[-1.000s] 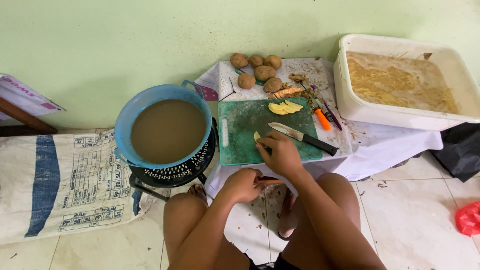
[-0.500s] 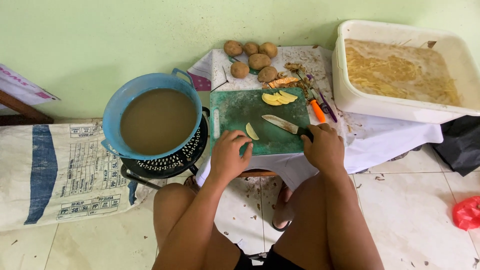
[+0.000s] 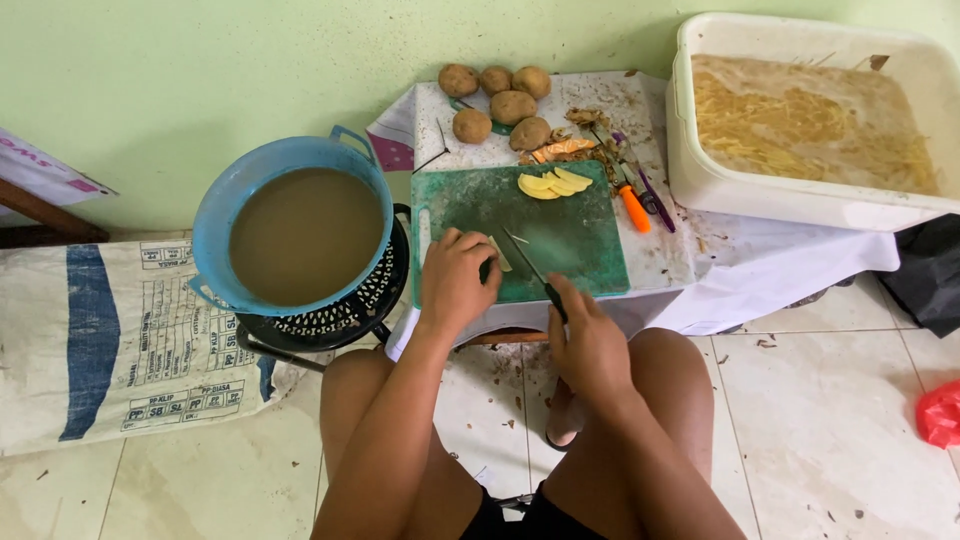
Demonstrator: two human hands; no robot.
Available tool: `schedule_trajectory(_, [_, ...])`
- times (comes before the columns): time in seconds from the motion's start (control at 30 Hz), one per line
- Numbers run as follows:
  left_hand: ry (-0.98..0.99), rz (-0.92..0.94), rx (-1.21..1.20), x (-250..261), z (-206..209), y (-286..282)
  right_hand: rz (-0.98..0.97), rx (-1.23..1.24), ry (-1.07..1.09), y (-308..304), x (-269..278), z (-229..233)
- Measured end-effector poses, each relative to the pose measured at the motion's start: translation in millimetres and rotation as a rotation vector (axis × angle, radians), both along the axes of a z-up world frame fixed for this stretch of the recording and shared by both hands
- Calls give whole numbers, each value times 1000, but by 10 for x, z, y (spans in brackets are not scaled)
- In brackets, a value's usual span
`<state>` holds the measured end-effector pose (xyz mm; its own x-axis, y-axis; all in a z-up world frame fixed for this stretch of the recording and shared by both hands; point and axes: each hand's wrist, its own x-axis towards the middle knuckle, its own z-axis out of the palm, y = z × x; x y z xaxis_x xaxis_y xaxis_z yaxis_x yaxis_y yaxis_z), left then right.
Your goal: Slicing potato pieces into very thin julienne strips using a kitchen knife on a cutting board while sitting on the floor.
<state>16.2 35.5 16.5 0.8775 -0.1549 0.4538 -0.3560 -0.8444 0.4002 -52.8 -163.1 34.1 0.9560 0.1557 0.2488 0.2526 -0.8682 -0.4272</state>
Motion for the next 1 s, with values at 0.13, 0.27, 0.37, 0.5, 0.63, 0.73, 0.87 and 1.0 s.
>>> schedule_trajectory(0.13, [-31,-8,28,30,-64,-25,66,51,7,121,-41,-136])
schedule_trajectory(0.27, [-56,-8,40,24,-100,-17,77,-18,-25,133,-25,-228])
schedule_trajectory(0.37, [-82,0,42,13,-93,-23,65,-56,-31,133,-13,-433])
schedule_trajectory(0.5, [-104,11,27,4,-67,-51,45,-71,-43,172,-31,-544])
schedule_trajectory(0.63, [-117,14,37,-2,-43,-68,28,-114,-59,218,-42,-516])
schedule_trajectory(0.73, [-122,16,33,-3,-46,-67,34,-108,-42,230,-49,-485])
schedule_trajectory(0.87, [-147,24,36,0,-50,-71,29,-151,-37,218,-46,-517])
schedule_trajectory(1.0, [-167,29,38,4,-58,-72,33,-168,-49,243,-29,-571])
